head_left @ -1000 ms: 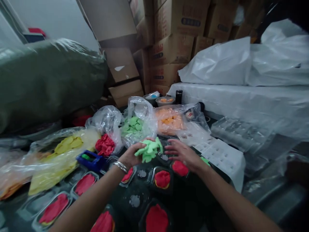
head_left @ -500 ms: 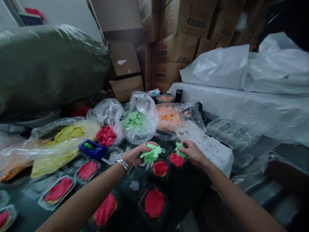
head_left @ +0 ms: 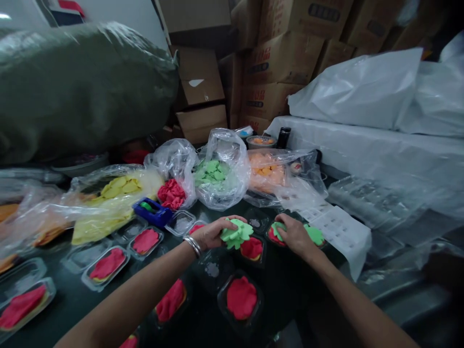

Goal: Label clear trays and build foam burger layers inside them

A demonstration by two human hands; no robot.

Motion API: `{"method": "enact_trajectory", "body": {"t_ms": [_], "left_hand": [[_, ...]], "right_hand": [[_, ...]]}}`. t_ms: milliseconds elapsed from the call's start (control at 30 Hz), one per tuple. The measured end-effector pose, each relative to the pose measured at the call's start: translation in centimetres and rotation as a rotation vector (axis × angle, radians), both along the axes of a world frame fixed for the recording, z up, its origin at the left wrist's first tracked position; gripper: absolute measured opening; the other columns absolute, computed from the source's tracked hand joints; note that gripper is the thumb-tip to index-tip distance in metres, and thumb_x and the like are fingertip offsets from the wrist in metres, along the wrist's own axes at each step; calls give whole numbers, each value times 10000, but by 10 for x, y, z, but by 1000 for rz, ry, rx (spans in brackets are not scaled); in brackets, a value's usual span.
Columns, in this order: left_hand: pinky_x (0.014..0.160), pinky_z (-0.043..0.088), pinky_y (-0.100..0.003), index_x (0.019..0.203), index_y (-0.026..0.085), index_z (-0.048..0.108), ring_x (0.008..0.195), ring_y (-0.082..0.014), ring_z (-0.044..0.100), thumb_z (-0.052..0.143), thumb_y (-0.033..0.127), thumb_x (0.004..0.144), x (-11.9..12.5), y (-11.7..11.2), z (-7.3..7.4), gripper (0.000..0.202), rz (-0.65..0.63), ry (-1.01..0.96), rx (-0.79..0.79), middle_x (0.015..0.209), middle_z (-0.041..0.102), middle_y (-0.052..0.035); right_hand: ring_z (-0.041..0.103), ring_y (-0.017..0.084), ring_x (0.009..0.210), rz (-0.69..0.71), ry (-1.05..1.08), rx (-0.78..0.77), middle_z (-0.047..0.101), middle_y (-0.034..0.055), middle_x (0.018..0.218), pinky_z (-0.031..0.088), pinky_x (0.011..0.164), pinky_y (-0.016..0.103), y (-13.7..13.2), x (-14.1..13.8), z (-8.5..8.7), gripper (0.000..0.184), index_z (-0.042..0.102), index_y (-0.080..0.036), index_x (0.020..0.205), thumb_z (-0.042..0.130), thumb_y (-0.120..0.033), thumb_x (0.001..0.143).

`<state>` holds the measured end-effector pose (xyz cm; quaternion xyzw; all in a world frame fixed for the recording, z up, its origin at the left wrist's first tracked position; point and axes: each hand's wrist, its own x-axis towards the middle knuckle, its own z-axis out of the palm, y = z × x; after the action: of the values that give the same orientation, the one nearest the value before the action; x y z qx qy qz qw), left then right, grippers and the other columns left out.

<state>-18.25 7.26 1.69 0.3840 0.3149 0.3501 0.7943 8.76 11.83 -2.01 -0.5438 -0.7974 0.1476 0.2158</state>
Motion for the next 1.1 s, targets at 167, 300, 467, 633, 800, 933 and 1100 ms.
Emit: {"method": "enact_trajectory", "body": {"t_ms": [167,300,467,633,800,933,1100], "left_hand": [[624,471,-233,1124,148,610,716,-153,623,646,134,640,-5,-12,1,485,37,-2,-4,982,676,-93],[696,500,-267,1106,133,610,801,-189,649,630,116,644,-12,-19,4,462,106,6,-14,1010,672,-107],[724,510,-283,1090,134,597,817,-195,656,634,110,652,-12,-26,8,440,126,-1,-26,995,670,-94],[713,520,-287,1083,138,594,827,-206,659,629,106,656,-7,-33,11,429,126,4,-57,1015,665,-101],[668,522,-264,1073,143,609,791,-188,656,631,101,664,-6,-34,12,411,133,22,-79,1000,664,-92],[666,517,-250,1050,138,615,780,-181,655,636,92,646,-2,-30,11,407,128,31,-96,981,673,-92],[680,515,-256,1061,141,628,792,-183,654,628,100,644,1,-28,6,419,130,9,-100,1015,679,-101]], "right_hand": [[507,289,1131,-69,32,79,590,176,1187,360,978,421,0,-2,-18,325,558,-115,1118,436,-154,820],[621,203,834,-62,63,-3,670,85,926,467,771,307,12,17,-13,252,594,-149,1024,489,-216,805],[565,183,717,29,36,-17,604,5,729,415,682,282,16,27,-1,64,599,-205,717,604,-199,653],[535,175,669,18,138,27,574,-10,707,396,643,285,4,25,12,103,509,-222,760,567,-300,723],[572,175,648,97,306,-108,617,-6,712,424,594,272,3,20,14,184,526,-219,838,513,-398,798],[537,191,663,42,78,-28,600,19,691,407,657,314,6,15,-1,66,555,-213,729,534,-264,766],[505,289,921,-42,-20,193,587,143,943,389,830,431,-7,7,-3,109,583,-175,847,506,-149,775]]}}
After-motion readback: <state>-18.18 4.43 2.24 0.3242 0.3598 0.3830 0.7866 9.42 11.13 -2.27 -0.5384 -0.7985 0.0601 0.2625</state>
